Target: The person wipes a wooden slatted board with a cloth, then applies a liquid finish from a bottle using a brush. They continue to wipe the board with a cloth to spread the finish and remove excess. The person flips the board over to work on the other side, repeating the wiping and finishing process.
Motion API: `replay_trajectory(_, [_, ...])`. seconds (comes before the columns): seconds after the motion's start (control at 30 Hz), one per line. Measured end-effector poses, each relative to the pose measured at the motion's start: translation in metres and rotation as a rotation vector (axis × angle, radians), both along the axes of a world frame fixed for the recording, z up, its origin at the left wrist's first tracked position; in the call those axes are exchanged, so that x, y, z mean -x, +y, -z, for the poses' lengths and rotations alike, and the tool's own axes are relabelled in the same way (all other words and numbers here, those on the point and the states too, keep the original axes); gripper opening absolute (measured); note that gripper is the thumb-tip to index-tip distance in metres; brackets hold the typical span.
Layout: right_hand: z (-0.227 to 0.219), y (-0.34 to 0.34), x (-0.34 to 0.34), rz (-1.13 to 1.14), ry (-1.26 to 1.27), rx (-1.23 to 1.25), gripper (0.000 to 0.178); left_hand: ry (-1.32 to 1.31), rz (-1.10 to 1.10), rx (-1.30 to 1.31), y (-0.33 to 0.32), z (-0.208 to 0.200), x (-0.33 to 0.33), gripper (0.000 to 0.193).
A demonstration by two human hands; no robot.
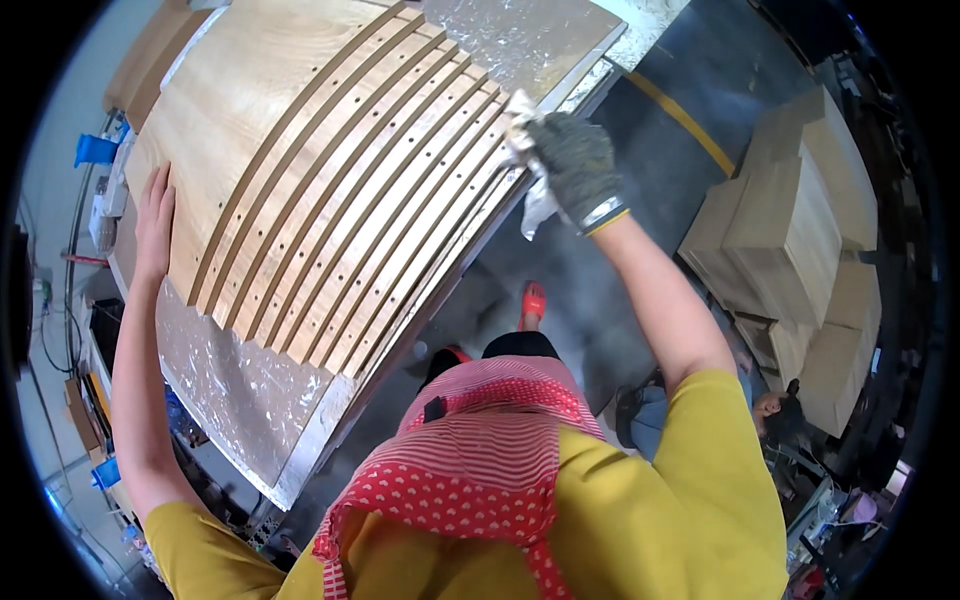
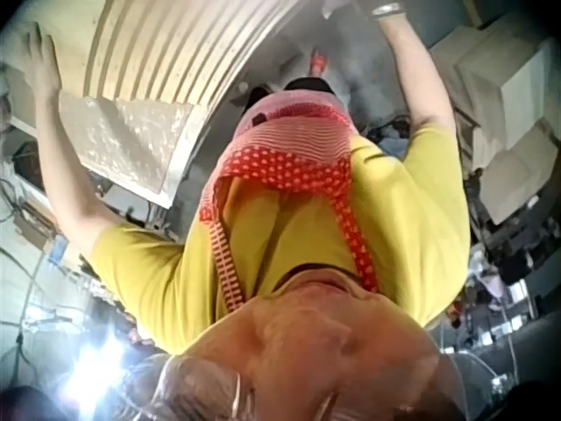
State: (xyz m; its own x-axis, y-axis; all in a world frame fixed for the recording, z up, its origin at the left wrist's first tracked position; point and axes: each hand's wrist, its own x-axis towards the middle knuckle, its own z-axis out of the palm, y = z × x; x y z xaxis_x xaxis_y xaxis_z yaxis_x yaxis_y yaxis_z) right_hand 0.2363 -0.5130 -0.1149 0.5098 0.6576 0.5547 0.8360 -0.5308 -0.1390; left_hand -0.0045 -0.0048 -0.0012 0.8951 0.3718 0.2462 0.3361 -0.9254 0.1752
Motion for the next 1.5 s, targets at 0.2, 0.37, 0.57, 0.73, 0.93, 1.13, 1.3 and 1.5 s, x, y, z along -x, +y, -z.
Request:
replay_trajectory(0.2, [-0.021, -0.011, 0.019, -0.141, 0.377, -0.127, 0.032, 0.001, -0.022, 0.036, -0.013, -0.008, -0.002, 0.048])
replay_trajectory(0.37, [-0.007, 0.018, 0.061, -0.333, 0.178, 0.255, 0.039, 0.067, -0.031, 0.047, -0.007, -0.007, 0.004, 0.050])
replay_trajectory(0.57, [0.007, -0.024, -0.053, -0.061, 0.017, 0.010, 0.038, 0.094, -0.029, 0.023, -0.010, -0.008, -0.002, 0.050])
replay_trajectory(0.73, [-0.027, -0.008, -0.011, -0.211, -0.001, -0.084, 0.026, 0.108, -0.030, 0.026, -0.012, -0.008, 0.001, 0.050])
replay_trajectory(0.93, [0.022, -0.019, -0.040, -0.170, 0.148, -0.094, 0.034, 0.112, 0.001, -0.006, -0.009, -0.015, 0.002, 0.051])
replay_trajectory(1.13, [-0.022, -0.003, -0.016, -0.298, 0.010, -0.056, 0.034, 0.086, 0.008, -0.035, 0.002, -0.004, 0.009, 0.050])
replay_trajectory(1.3, [0.026, -0.011, -0.028, -0.341, 0.690, -0.374, 0.038, 0.043, 0.231, -0.138, 0.034, 0.000, 0.007, 0.049])
replay_trajectory(1.5, [0.008, 0.009, 0.009, -0.246, 0.156, -0.081, 0.038, 0.042, -0.057, -0.133, 0.012, 0.008, 0.003, 0.055])
